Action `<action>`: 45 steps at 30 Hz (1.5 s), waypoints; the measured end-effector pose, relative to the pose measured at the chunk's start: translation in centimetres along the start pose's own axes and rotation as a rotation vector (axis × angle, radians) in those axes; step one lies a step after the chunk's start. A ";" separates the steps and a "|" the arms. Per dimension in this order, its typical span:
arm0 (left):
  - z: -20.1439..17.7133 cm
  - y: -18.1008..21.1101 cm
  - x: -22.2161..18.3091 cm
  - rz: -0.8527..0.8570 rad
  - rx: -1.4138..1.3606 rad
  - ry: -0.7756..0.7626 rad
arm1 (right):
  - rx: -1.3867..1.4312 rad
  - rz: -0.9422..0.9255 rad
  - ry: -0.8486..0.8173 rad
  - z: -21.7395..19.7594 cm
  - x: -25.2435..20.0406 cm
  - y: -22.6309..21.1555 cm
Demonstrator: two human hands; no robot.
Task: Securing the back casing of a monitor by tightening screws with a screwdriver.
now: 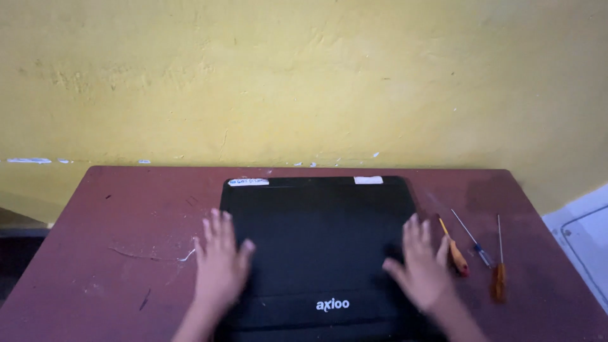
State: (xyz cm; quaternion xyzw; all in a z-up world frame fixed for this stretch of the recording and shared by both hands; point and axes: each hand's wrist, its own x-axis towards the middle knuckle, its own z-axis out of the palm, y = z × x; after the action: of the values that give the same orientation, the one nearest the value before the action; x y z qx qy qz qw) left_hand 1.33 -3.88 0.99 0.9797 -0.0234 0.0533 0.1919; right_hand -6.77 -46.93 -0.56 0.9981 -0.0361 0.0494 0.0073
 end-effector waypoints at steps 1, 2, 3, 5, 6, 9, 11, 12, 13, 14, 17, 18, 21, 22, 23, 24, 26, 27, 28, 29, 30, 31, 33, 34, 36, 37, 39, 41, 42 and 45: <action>0.4 1.1 -2.5 0.168 0.101 0.084 | -0.196 -0.123 0.170 0.9 -2.1 -1.6; 0.6 2.1 -5.3 0.332 0.205 0.166 | -0.382 -0.244 0.343 1.8 -4.4 -3.4; 1.6 2.2 -6.1 0.327 0.209 0.160 | -0.377 -0.249 0.338 2.5 -4.8 -3.7; 3.8 2.4 -8.1 0.386 0.360 0.336 | -0.242 -0.220 0.250 3.7 -5.8 -4.0; 3.8 2.7 -8.1 0.381 0.364 0.330 | -0.238 -0.225 0.245 3.2 -5.8 -4.6; 3.8 4.7 -9.3 0.270 0.383 0.286 | -0.029 -0.151 0.173 1.3 -6.9 -7.8; 3.6 7.4 -10.9 0.455 0.195 0.192 | 0.046 -0.322 0.189 -0.6 -7.8 -12.1; 4.1 7.6 -11.4 0.456 0.194 0.182 | 0.049 -0.319 0.180 -0.3 -8.0 -12.9; 4.7 7.7 -11.9 0.509 0.194 0.176 | 0.080 -0.388 0.130 -0.1 -8.2 -13.7; 5.3 7.9 -12.3 0.560 0.193 0.172 | 0.111 -0.459 0.083 0.2 -8.2 -14.5; 3.9 7.0 -11.6 0.511 -0.011 -0.007 | 0.366 -0.351 -0.092 -1.3 -7.8 -12.6; 2.6 5.6 -11.1 0.510 -0.014 -0.014 | 0.366 -0.349 -0.099 -2.8 -7.7 -10.7; 0.1 0.3 -9.8 0.254 0.079 0.059 | 0.012 -0.020 0.269 -4.4 -8.0 -3.9; 0.2 -2.3 -10.1 0.122 0.141 0.027 | -0.024 0.191 0.272 -3.0 -9.4 -1.1; 0.3 -4.9 -10.2 -0.012 0.202 0.000 | -0.056 0.403 0.274 -1.4 -10.8 1.8; 0.9 -5.3 -10.2 -0.002 0.204 -0.002 | -0.055 0.414 0.275 -0.9 -11.7 2.1; 2.2 -6.1 -10.4 -0.066 0.179 -0.027 | 0.871 0.943 -0.197 0.1 -13.3 2.7; 1.8 -5.5 -10.1 -0.062 0.177 -0.022 | 0.872 0.942 -0.190 1.0 -13.4 2.3; 1.4 -5.0 -9.9 -0.042 0.172 -0.007 | 0.994 0.954 -0.019 1.9 -13.4 2.0; 1.0 -4.5 -9.7 -0.023 0.167 0.008 | 1.112 0.961 0.156 2.8 -13.4 1.6; 1.3 -4.7 -9.7 -0.021 0.166 0.016 | 1.116 0.956 0.163 7.5 -14.3 4.0; 1.6 -5.0 -9.7 -0.031 0.120 0.031 | 0.847 0.478 0.319 11.7 -15.5 6.6; 1.7 -5.2 -9.7 -0.044 0.077 0.051 | 0.555 0.005 0.452 13.1 -16.1 7.3; 1.5 -5.1 -9.6 -0.025 0.103 0.035 | 1.072 0.473 0.509 10.7 -15.0 5.4; 1.2 -4.7 -9.3 -0.007 0.129 0.025 | 1.582 0.955 0.513 7.0 -13.5 3.4; 1.0 -4.3 -9.1 -0.015 0.159 -0.085 | 1.491 0.830 0.625 5.6 -13.1 3.4; 2.9 -4.1 -8.9 -0.013 0.186 -0.186 | 1.396 0.703 0.744 0.1 -12.4 2.8; 6.5 -4.3 -8.7 -0.063 0.097 -0.156 | 0.897 0.546 0.841 -8.0 -12.3 1.2; 8.6 -3.3 -9.0 -0.057 0.099 -0.154 | 0.898 0.549 0.847 -10.2 -12.2 1.3; 14.1 0.4 -9.6 0.034 0.149 0.080 | 0.839 0.512 0.995 -19.2 -11.1 -1.0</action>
State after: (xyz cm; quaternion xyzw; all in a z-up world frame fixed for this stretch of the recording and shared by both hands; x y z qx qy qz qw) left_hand -6.92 -9.35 -12.98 0.9878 -0.0285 0.0973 0.1183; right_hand -19.65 -44.84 17.41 0.7356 -0.2403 0.5104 -0.3749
